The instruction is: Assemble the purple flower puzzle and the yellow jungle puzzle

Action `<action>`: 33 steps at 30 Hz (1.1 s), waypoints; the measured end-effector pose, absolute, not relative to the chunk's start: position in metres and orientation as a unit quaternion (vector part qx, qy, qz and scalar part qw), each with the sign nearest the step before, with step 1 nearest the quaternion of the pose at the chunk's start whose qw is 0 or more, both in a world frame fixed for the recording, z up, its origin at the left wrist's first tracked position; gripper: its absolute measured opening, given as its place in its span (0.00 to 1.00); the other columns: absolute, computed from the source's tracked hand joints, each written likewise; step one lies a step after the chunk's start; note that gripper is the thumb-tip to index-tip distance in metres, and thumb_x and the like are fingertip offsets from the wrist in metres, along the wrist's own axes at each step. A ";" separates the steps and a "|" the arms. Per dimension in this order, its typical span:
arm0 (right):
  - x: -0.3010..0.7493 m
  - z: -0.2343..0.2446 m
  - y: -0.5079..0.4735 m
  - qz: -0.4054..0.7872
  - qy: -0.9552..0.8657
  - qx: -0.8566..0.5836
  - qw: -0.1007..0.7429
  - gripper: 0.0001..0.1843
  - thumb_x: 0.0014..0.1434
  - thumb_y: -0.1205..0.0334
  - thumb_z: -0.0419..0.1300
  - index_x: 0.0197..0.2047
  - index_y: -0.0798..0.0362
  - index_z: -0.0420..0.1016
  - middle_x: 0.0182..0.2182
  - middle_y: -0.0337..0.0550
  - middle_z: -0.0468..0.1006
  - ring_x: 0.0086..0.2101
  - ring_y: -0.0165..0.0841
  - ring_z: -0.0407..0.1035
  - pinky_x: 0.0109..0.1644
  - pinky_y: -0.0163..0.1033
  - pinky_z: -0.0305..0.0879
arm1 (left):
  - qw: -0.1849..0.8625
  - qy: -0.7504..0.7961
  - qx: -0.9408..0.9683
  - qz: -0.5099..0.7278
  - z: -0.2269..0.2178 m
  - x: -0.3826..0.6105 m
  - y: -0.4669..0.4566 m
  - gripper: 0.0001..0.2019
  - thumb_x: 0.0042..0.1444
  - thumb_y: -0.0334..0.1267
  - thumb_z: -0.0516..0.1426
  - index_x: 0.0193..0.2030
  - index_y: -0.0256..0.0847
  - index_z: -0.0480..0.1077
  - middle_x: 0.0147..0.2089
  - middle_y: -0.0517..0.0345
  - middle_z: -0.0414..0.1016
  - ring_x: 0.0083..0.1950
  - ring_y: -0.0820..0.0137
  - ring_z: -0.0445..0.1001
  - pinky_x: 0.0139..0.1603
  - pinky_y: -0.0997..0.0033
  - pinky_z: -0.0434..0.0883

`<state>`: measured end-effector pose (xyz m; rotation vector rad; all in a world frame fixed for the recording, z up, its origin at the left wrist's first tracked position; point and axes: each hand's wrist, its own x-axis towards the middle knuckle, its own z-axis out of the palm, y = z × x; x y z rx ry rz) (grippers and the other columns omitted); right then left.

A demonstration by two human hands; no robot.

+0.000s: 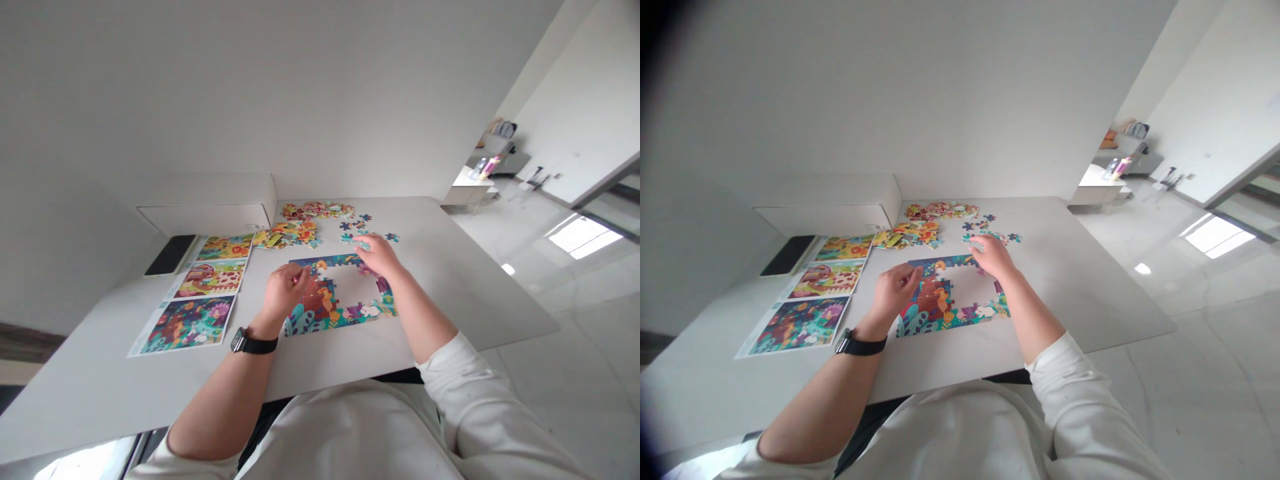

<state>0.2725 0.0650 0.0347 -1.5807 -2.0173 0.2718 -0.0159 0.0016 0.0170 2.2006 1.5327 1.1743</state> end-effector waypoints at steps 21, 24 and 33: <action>0.336 0.002 0.143 0.055 -0.706 -0.703 0.064 0.18 0.64 0.68 0.68 0.55 0.44 0.90 0.59 0.47 0.86 0.55 0.40 0.80 0.62 0.39 0.71 | 0.104 0.515 0.763 0.377 0.012 -0.018 0.005 0.24 0.72 0.45 0.54 0.22 0.44 0.58 0.24 0.59 0.65 0.29 0.69 0.65 0.34 0.67 0.58; 0.335 0.004 0.141 0.042 -0.712 -0.700 0.045 0.16 0.65 0.68 0.68 0.54 0.47 0.90 0.57 0.51 0.86 0.54 0.41 0.80 0.62 0.40 0.71 | 0.103 0.513 0.765 0.376 0.012 -0.018 0.005 0.24 0.72 0.46 0.54 0.22 0.44 0.59 0.24 0.59 0.65 0.29 0.69 0.66 0.34 0.67 0.59; 0.347 0.006 0.146 0.025 -0.739 -0.673 0.018 0.09 0.63 0.60 0.74 0.47 0.48 0.90 0.52 0.48 0.85 0.49 0.37 0.78 0.54 0.36 0.70 | 0.105 0.506 0.768 0.378 0.011 -0.017 0.004 0.24 0.73 0.46 0.54 0.23 0.44 0.60 0.25 0.58 0.66 0.29 0.69 0.65 0.34 0.66 0.57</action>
